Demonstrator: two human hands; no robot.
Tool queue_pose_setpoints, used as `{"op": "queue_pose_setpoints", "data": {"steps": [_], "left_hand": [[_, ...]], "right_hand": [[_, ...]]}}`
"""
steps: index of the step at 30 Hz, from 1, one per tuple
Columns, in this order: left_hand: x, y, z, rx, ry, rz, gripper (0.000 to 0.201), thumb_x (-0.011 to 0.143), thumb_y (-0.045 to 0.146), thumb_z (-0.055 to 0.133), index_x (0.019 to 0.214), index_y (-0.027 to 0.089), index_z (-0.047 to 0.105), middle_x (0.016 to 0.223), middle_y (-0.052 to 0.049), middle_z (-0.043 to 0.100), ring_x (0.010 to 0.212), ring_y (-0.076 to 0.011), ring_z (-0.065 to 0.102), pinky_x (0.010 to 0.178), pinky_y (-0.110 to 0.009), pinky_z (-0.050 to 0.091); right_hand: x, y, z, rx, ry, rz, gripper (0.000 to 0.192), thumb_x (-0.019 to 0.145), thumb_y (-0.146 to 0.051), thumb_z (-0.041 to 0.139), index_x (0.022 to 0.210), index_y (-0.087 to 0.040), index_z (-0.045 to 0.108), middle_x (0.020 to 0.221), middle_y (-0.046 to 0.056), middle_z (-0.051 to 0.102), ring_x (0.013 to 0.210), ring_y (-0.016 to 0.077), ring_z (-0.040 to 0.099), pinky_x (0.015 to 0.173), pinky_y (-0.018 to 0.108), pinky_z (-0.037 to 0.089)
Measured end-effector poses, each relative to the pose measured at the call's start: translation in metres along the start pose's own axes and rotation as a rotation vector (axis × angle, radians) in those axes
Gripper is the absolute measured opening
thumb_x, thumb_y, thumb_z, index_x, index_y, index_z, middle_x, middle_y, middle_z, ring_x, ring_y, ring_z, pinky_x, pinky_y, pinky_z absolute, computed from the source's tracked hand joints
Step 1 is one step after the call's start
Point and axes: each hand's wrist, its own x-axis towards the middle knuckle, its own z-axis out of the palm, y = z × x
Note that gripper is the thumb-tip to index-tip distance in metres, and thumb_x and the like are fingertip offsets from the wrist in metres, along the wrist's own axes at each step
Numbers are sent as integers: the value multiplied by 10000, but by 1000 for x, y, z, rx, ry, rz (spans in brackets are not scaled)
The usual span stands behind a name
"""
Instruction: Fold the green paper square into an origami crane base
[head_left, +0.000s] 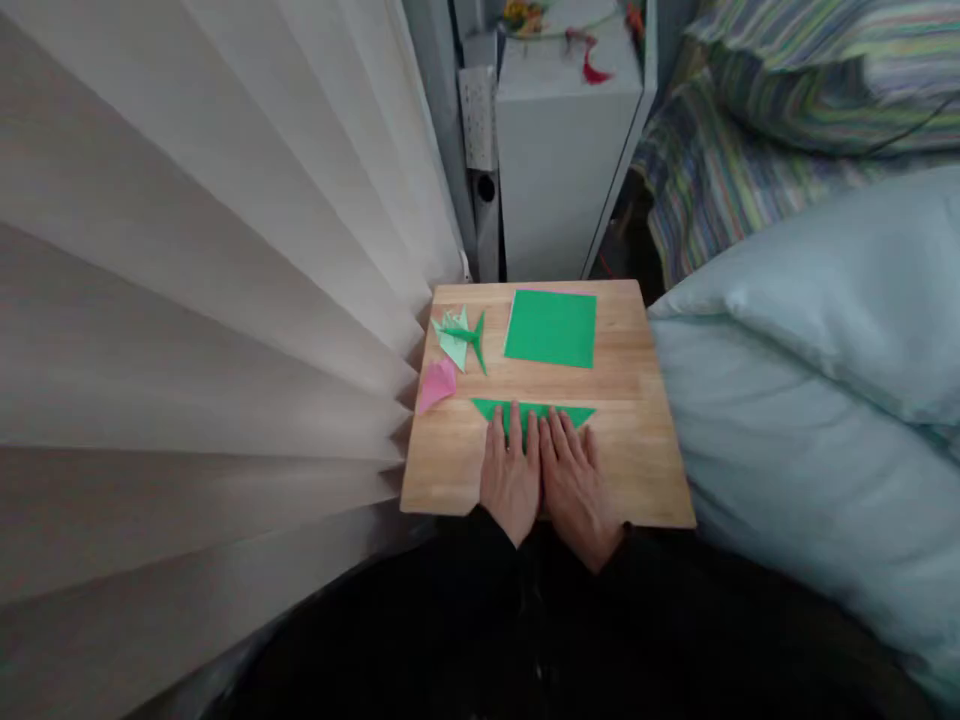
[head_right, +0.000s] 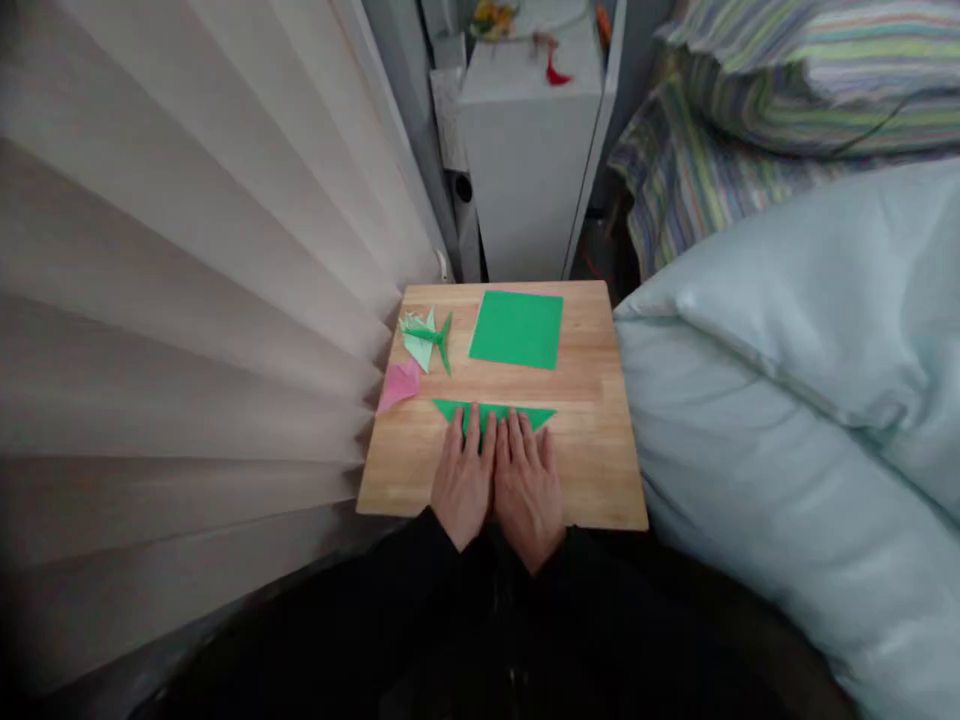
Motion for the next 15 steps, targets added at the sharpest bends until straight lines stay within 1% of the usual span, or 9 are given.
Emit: {"op": "queue_pose_setpoints", "data": {"steps": [4,9,15], "left_hand": [[0,-1,-4,-20,-24,-2,594,1023,183,520,1603,103,421,1678,-254,346,1555,-432,312,1259,-575,369],[3,-3,-12,-59,-43,-36,569,1035,188,493,1599,135,443,1682,-206,373,1546,-421,367,1244,-561,395],[5,-4,-17,-93,-55,-54,566,1032,176,483,1597,148,450,1687,-197,371,1548,-398,377,1240,-570,388]], "right_hand": [[0,1,1,4,9,1,602,1023,-85,378,1624,-55,363,1699,217,300,1591,371,292,1273,616,250],[1,2,2,0,22,-2,588,1030,-102,380,1616,-47,377,1697,217,301,1585,377,306,1263,624,268],[0,1,4,11,81,5,582,1023,-100,390,1603,-65,416,1668,229,364,1564,385,352,1246,632,293]]}}
